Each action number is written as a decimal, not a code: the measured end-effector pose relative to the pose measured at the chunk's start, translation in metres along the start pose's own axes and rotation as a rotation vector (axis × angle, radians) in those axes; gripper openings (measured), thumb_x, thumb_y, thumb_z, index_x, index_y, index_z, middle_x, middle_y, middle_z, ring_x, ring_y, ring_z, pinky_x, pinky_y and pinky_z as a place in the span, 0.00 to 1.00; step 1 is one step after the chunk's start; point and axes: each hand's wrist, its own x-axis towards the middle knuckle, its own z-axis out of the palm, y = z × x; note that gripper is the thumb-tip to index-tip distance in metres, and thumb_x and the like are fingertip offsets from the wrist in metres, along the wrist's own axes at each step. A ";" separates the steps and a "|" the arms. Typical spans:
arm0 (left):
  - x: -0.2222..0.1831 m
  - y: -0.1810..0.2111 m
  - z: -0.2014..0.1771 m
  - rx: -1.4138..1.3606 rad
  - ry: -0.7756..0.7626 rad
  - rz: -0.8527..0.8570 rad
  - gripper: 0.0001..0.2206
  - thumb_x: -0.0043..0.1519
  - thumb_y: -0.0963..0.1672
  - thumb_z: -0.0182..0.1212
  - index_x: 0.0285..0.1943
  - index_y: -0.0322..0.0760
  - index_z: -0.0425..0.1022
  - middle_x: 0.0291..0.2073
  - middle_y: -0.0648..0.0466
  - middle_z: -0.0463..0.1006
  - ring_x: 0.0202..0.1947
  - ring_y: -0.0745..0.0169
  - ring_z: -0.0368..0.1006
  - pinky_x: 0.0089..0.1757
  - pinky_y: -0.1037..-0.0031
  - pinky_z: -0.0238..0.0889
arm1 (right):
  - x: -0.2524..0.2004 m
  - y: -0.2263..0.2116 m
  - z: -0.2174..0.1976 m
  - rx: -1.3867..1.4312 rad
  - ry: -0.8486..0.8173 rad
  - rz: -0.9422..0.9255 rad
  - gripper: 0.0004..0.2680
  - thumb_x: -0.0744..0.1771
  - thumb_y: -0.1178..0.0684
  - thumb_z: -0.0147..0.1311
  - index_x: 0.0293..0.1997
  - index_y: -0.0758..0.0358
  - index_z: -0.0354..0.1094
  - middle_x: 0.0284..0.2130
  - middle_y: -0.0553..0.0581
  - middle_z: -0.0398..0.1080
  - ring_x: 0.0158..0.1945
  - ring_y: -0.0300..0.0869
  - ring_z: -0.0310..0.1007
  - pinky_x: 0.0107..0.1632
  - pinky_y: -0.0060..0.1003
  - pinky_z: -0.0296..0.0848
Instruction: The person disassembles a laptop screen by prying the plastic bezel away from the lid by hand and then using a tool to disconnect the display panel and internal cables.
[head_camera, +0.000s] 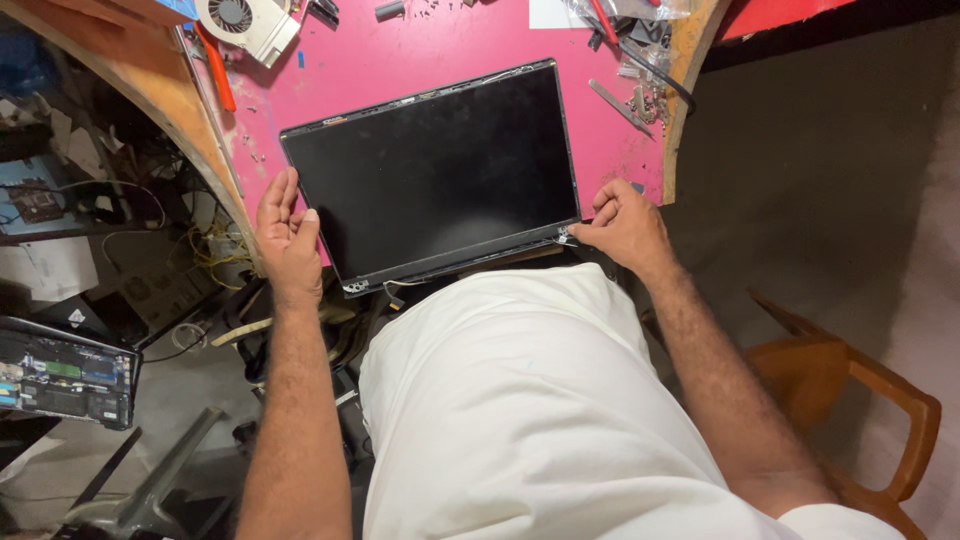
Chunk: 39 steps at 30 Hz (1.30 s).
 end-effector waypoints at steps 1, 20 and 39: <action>0.001 -0.001 0.000 0.000 0.002 0.000 0.28 0.65 0.32 0.52 0.77 0.30 0.58 0.76 0.39 0.62 0.75 0.58 0.61 0.55 0.83 0.62 | 0.000 -0.001 0.001 -0.017 0.005 0.019 0.16 0.58 0.53 0.74 0.39 0.64 0.67 0.23 0.52 0.74 0.28 0.35 0.73 0.34 0.33 0.72; 0.004 0.014 -0.006 -0.119 -0.055 -0.082 0.28 0.64 0.33 0.53 0.77 0.31 0.58 0.75 0.42 0.62 0.74 0.59 0.59 0.61 0.76 0.59 | 0.003 -0.003 0.006 -0.122 -0.033 0.047 0.18 0.60 0.51 0.73 0.45 0.67 0.67 0.26 0.51 0.72 0.30 0.34 0.71 0.34 0.31 0.70; -0.102 -0.010 -0.012 -0.068 0.085 -0.651 0.13 0.61 0.40 0.66 0.53 0.27 0.76 0.37 0.53 0.84 0.33 0.70 0.78 0.37 0.81 0.73 | 0.004 0.003 0.008 -0.042 -0.054 0.024 0.17 0.61 0.53 0.73 0.45 0.68 0.65 0.26 0.50 0.71 0.30 0.32 0.67 0.33 0.30 0.68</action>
